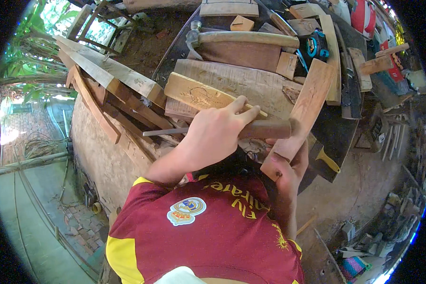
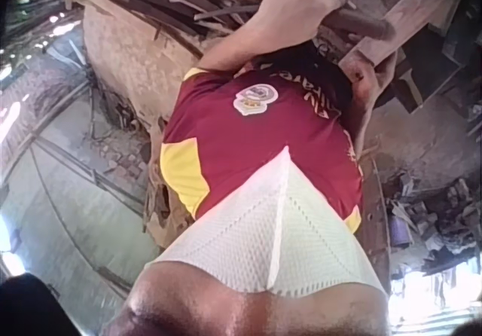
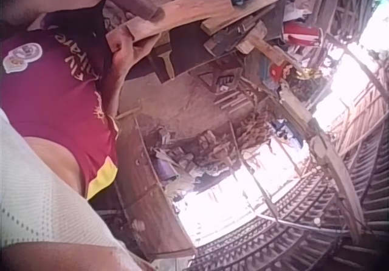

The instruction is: The person carves a piece of wood using a chisel and a wooden mallet. They repeatedly strike the chisel to shape the wood, then use a brush to clear away wood shavings. Finally, they smooth the carved surface with sandpaper.

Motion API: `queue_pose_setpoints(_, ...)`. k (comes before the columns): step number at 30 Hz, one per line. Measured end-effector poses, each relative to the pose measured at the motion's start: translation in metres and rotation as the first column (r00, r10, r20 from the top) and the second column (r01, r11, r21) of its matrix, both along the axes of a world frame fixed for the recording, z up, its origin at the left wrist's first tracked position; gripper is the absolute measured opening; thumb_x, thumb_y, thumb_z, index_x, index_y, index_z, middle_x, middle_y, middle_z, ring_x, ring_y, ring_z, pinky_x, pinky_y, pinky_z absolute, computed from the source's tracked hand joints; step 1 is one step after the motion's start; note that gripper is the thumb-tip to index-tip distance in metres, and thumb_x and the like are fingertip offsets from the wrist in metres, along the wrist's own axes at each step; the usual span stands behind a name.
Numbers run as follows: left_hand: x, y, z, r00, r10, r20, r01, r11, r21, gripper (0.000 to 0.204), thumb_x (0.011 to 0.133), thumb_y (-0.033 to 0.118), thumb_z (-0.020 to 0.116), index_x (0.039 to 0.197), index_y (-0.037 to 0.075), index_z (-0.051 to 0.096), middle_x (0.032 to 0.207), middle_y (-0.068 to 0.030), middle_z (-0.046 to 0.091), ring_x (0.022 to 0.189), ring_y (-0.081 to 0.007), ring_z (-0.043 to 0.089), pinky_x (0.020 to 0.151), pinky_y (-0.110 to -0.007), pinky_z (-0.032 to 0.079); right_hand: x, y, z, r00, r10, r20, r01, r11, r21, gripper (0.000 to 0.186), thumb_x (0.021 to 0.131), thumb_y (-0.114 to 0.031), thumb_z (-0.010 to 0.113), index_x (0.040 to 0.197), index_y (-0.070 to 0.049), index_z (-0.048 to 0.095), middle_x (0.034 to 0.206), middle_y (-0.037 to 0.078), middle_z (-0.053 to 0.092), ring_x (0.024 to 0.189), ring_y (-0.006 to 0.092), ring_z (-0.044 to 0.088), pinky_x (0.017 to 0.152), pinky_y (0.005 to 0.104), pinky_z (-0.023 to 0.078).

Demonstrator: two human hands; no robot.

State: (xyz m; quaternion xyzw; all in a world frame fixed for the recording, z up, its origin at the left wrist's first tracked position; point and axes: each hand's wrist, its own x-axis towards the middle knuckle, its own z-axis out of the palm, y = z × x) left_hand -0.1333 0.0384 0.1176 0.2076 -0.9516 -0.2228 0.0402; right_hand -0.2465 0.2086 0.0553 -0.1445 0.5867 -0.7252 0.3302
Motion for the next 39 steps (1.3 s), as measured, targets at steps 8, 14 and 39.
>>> queue_pose_setpoints(8, 0.002, -0.004, 0.003, 0.997, 0.064, -0.044, -0.062, 0.997, 0.044, 0.052, 0.069, 0.000, 0.065, 0.121, 0.007, 0.064, 0.120, -0.0113, 0.062, 0.086, -0.0359, 0.067, 0.071, -0.044, 0.055, -0.007, 0.030, 0.006, 0.998, -0.034, -0.047, 0.034, 0.999, 0.002, 0.081, 0.061, -0.017, 0.072, 0.134, 0.003, 0.043, 0.123, 0.018, 0.059, 0.093, 0.0234, 0.065, 0.081, 0.0335, 0.053)
queue_pose_setpoints(14, 0.001, -0.001, 0.008, 0.996, 0.055, -0.074, -0.057, 0.998, -0.019, 0.051, 0.069, 0.002, 0.067, 0.119, 0.008, 0.065, 0.118, -0.0124, 0.064, 0.090, -0.0356, 0.067, 0.073, -0.044, 0.054, -0.027, 0.070, -0.009, 0.981, -0.095, -0.167, 0.077, 0.991, -0.110, 0.085, 0.062, -0.018, 0.079, 0.134, 0.007, 0.040, 0.118, 0.021, 0.058, 0.086, 0.0213, 0.062, 0.071, 0.0317, 0.050)
queue_pose_setpoints(39, -0.087, 0.083, 0.047, 0.718, -0.550, -0.428, 0.559, 0.821, -0.117, 0.033, 0.077, 0.020, 0.063, 0.104, 0.002, 0.059, 0.065, -0.0071, 0.060, 0.054, -0.0232, 0.064, 0.043, -0.034, 0.046, -0.057, 0.145, -0.030, 0.926, -0.362, -0.108, 0.356, 0.932, -0.074, 0.058, 0.091, -0.038, 0.055, 0.126, 0.006, 0.043, 0.107, 0.021, 0.058, 0.090, 0.0284, 0.061, 0.074, 0.0367, 0.052)
